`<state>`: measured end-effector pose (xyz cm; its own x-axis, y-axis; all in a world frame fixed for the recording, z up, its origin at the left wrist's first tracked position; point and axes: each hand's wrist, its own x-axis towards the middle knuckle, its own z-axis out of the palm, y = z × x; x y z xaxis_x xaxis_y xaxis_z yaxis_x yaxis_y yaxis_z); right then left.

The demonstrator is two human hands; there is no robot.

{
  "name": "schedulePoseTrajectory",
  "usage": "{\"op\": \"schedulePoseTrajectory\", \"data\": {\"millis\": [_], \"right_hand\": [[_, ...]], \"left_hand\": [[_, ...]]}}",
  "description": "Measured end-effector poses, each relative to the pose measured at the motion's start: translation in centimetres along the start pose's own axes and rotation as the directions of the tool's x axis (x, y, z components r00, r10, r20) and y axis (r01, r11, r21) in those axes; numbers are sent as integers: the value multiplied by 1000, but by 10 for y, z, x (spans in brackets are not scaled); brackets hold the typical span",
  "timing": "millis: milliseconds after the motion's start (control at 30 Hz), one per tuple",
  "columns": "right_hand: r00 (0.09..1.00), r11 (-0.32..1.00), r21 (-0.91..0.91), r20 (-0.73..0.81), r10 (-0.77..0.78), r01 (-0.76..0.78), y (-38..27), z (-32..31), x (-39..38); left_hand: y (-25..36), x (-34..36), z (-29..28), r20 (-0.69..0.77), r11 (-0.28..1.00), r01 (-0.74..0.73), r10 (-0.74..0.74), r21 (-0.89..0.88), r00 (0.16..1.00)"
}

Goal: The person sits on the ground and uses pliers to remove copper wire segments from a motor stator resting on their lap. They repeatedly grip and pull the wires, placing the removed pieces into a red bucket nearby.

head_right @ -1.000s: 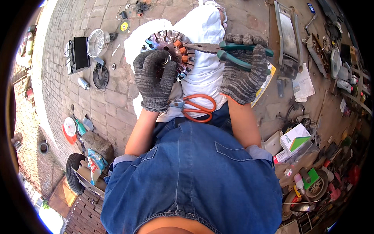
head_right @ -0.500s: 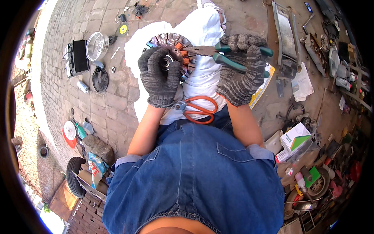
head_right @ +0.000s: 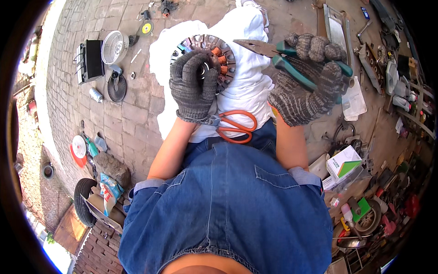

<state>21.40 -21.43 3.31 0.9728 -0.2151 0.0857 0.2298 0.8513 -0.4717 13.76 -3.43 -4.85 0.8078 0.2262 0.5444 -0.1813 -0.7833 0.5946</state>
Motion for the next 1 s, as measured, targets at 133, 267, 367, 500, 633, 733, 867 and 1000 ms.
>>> {"op": "schedulePoseTrajectory", "data": {"millis": [133,267,367,500,633,733,867,1000], "right_hand": [[994,997,-35,80,75,-72,22,-17,-24],[949,994,-5,297,105,-108,3,-20,-6],[892,998,-13,448,60,-60,-3,-14,2],[886,989,-134,450,111,-56,22,-11,-18],[893,967,-253,430,131,-20,24,-9,-27],[869,967,-252,488,86,46,4,1,-13],[827,995,-78,562,-3,57,0,-3,3],[809,993,-86,588,-11,76,12,2,9]], "left_hand": [[2,5,-3,16,999,8,-8,-42,1000],[2,6,-14,49,992,34,-28,-121,998],[1,10,-21,72,983,27,-15,-180,997],[-5,6,-20,58,949,106,-93,-296,994],[-8,-1,-23,53,897,189,-183,-399,982],[-10,-5,-25,111,661,340,-363,-669,925],[-14,-8,-34,135,560,413,-470,-718,872],[-21,-14,-34,126,628,384,-416,-677,901]]}}
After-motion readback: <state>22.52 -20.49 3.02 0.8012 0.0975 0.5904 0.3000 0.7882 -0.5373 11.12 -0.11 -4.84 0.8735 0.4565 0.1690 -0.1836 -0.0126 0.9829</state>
